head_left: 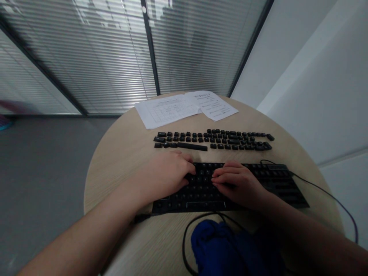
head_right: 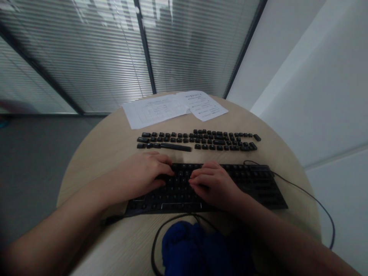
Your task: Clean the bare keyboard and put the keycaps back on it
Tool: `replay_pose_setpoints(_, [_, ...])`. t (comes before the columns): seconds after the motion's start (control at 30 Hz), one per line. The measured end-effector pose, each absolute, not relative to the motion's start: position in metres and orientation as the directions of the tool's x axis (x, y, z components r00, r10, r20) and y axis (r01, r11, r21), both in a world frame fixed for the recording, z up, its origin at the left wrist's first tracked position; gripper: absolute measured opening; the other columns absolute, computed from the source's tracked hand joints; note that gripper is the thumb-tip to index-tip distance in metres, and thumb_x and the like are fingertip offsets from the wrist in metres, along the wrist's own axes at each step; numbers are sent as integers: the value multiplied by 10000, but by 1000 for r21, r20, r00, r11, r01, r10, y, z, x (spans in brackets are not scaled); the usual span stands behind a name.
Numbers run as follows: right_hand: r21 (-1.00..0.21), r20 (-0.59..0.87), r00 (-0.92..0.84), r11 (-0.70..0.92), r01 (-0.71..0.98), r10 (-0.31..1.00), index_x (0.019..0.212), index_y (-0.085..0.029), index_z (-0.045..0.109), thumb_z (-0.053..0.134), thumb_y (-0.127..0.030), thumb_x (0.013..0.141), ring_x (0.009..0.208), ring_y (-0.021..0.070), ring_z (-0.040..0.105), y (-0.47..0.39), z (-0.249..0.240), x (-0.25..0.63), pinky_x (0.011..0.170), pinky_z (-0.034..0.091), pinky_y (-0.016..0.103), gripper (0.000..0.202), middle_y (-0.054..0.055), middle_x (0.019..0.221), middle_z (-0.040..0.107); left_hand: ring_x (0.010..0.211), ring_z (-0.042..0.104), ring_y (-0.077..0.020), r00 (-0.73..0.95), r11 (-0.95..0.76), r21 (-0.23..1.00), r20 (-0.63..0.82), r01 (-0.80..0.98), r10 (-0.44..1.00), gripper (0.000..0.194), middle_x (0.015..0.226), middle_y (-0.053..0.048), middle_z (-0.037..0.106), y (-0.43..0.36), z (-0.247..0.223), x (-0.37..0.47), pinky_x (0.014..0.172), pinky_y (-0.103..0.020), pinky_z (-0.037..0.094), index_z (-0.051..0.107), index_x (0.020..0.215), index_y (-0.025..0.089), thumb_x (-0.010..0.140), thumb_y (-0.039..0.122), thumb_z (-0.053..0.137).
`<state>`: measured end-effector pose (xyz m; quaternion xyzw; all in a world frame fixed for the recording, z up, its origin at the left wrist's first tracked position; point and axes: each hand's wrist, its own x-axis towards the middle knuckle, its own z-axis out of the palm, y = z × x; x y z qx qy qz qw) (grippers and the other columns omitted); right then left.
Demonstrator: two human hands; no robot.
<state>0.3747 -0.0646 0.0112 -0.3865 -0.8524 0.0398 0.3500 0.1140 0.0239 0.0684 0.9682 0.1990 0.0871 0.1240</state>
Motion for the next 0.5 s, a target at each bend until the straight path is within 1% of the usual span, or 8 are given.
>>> replay_pose_setpoints(0.17, [-341, 568, -456, 700, 627, 685, 860, -222, 727, 709, -114, 894, 751, 148, 743, -65, 11, 375, 790, 542, 345, 116, 6, 938, 816, 929, 721, -223, 906, -896, 265, 136, 356, 401, 181, 1000, -38, 750, 25, 66, 114, 906, -369, 531, 796, 982, 264, 873, 191, 670])
replay_pose_setpoints(0.33, [-356, 560, -473, 713, 604, 680, 860, -220, 723, 690, -118, 906, 742, 140, 742, -63, 14, 378, 780, 548, 330, 117, 14, 929, 815, 927, 722, -234, 908, -899, 217, 98, 381, 408, 191, 1029, -32, 757, 24, 68, 115, 864, -371, 543, 793, 968, 266, 833, 159, 709])
replay_pose_setpoints(0.5, [-340, 485, -543, 720, 606, 686, 887, -230, 731, 664, -132, 931, 734, 145, 716, -60, 20, 379, 729, 549, 320, 126, 25, 967, 813, 964, 720, -256, 908, -898, 177, 38, 404, 416, 207, 1029, -30, 758, 21, 74, 117, 853, -385, 549, 794, 979, 259, 815, 148, 733])
